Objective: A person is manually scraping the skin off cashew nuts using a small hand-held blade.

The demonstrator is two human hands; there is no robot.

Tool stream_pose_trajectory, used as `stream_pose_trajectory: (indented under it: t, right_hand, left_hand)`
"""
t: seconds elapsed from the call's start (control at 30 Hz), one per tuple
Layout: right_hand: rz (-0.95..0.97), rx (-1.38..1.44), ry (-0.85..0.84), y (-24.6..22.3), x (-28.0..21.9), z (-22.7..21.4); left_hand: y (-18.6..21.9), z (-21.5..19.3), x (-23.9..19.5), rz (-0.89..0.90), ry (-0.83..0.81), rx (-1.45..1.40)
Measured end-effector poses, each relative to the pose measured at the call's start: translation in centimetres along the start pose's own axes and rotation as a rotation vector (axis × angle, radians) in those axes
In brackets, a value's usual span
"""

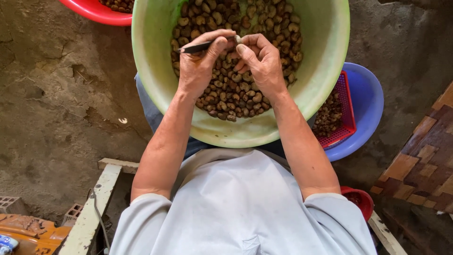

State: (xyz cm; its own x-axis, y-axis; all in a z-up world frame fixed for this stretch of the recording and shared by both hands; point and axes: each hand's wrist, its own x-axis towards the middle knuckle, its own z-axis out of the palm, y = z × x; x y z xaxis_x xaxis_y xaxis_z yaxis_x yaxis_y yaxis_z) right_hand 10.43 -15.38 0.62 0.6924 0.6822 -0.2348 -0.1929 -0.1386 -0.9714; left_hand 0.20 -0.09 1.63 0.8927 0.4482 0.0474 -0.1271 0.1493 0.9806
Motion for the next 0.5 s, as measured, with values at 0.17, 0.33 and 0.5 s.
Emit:
stream_pose_trajectory:
  t: [0.17,0.33,0.5]
  right_hand:
    - [0.04,0.028,-0.022,-0.8,-0.3,0.2]
    - [0.096,-0.003,-0.028,-1.0,-0.9,0.1]
    - [-0.086,-0.127,0.053,-2.1,-1.8,-1.2]
  left_hand:
    - [-0.5,-0.3,-0.1,0.048,-0.102,0.033]
    - [-0.7,-0.2,-0.3,0.021,-0.072,0.063]
    - [-1.7,-0.4,-0.1,0.029,-0.028,0.03]
